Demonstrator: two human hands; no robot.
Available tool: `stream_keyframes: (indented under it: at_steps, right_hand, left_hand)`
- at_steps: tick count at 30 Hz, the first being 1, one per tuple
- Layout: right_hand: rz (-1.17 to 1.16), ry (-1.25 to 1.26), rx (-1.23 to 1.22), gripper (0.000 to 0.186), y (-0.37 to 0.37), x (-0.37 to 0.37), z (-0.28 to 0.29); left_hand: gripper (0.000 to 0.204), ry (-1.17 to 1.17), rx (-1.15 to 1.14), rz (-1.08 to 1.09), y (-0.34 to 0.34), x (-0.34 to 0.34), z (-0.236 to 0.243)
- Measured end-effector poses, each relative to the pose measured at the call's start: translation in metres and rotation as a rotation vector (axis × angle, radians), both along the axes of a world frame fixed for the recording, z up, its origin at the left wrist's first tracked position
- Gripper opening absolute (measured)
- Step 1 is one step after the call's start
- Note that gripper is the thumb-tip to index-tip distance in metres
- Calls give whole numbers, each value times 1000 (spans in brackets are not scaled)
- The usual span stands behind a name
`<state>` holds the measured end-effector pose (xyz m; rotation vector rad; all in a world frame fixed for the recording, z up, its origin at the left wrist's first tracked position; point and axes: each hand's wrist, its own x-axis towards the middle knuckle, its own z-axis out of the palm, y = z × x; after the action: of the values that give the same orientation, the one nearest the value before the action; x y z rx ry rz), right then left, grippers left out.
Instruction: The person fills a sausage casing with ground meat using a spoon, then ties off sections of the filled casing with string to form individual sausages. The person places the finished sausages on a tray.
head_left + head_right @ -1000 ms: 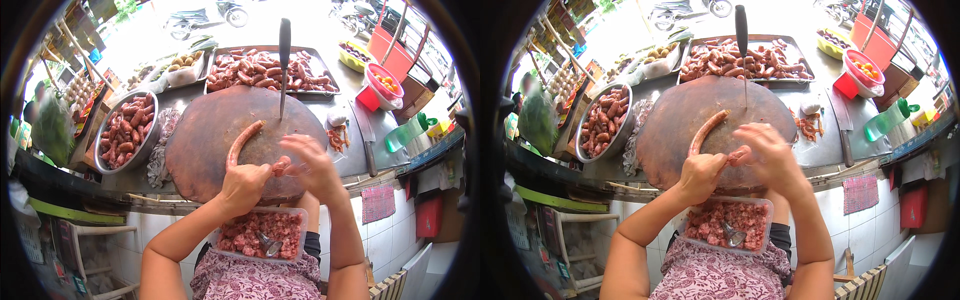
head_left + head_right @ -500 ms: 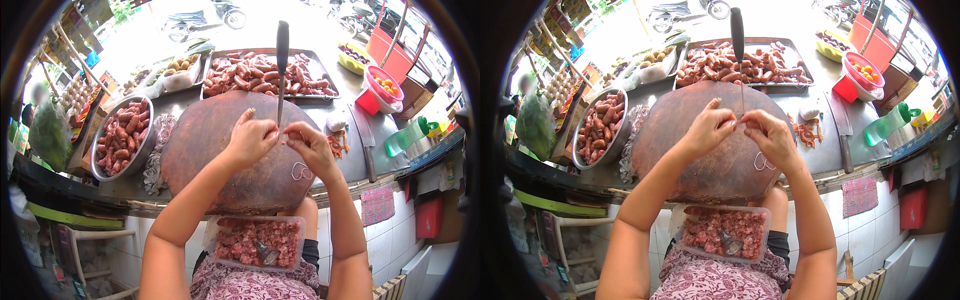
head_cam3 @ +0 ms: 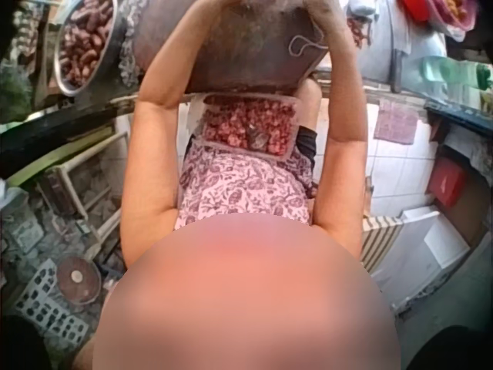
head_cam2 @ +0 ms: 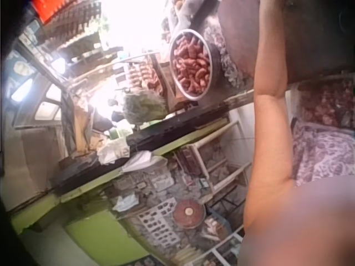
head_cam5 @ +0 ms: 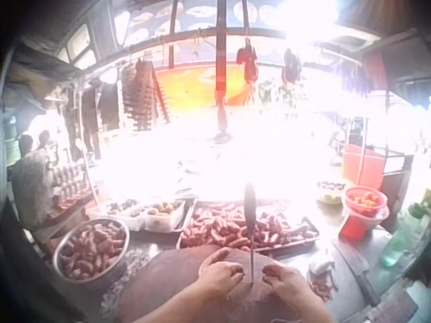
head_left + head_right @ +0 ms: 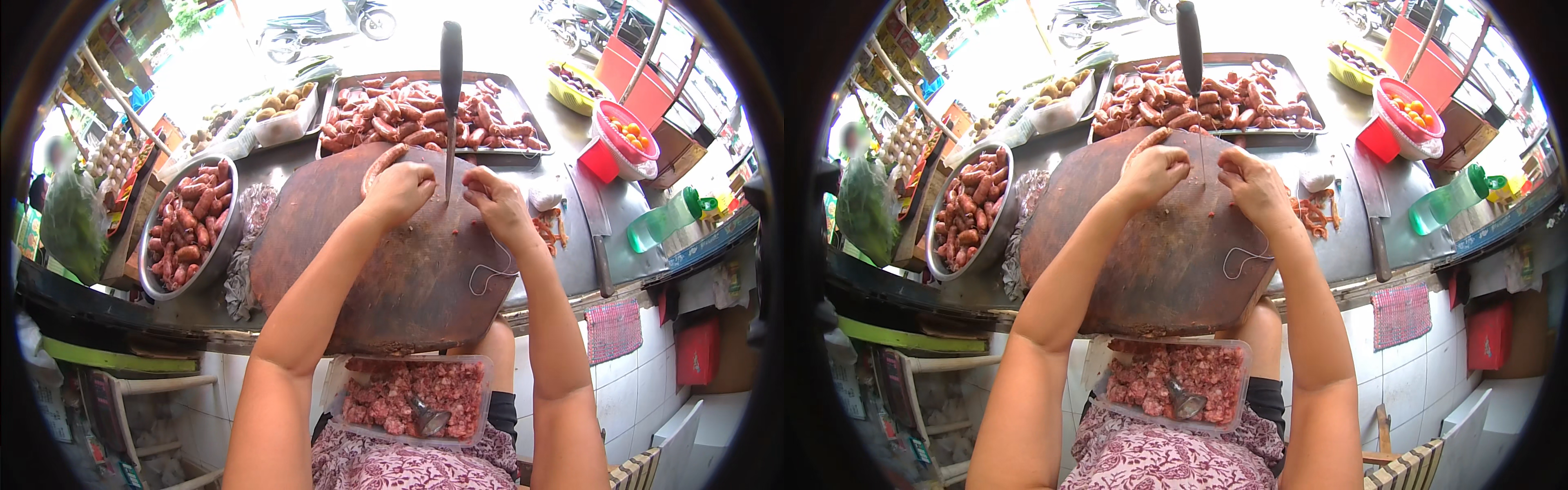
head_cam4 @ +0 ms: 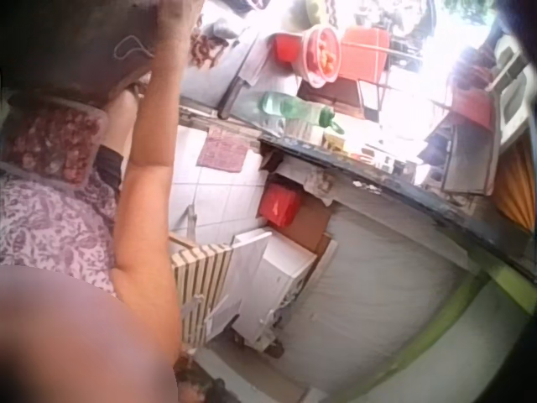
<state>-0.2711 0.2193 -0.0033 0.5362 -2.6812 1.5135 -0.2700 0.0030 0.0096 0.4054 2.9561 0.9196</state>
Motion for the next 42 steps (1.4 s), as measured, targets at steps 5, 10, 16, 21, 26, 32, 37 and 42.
stream_keyframes:
  at_steps: [5,10,16,21,26,32,37,42]
  right_hand:
    - [261,-491,-708,41,17,46,31]
    - [268,-611,-939,64,-27,95,19]
    - [172,-557,-479,66,-21,117,14]
    - [164,-447,-519,27,2,115,31]
    - [-137,-263,-561,16,15,78,35]
    - [-269,-153,-626,14,23,22,23]
    - [-414,89,-307,16,18,-15,-6]
    - [-424,147,14,19,11,-23,-31]
  left_hand:
    - [53,234,186,-133,8,66,-4]
    - [45,-125,1142,-54,43,128,-20]
    - [25,-306,1604,126,36,143,-15]
    - [29,-286,1490,123,6,113,-5]
    - [23,-205,847,35,-4,71,4]
    - [22,-93,494,1,5,30,17]
    - [25,139,220,30,5,14,13]
    - [25,182,100,59,-10,-9,-4]
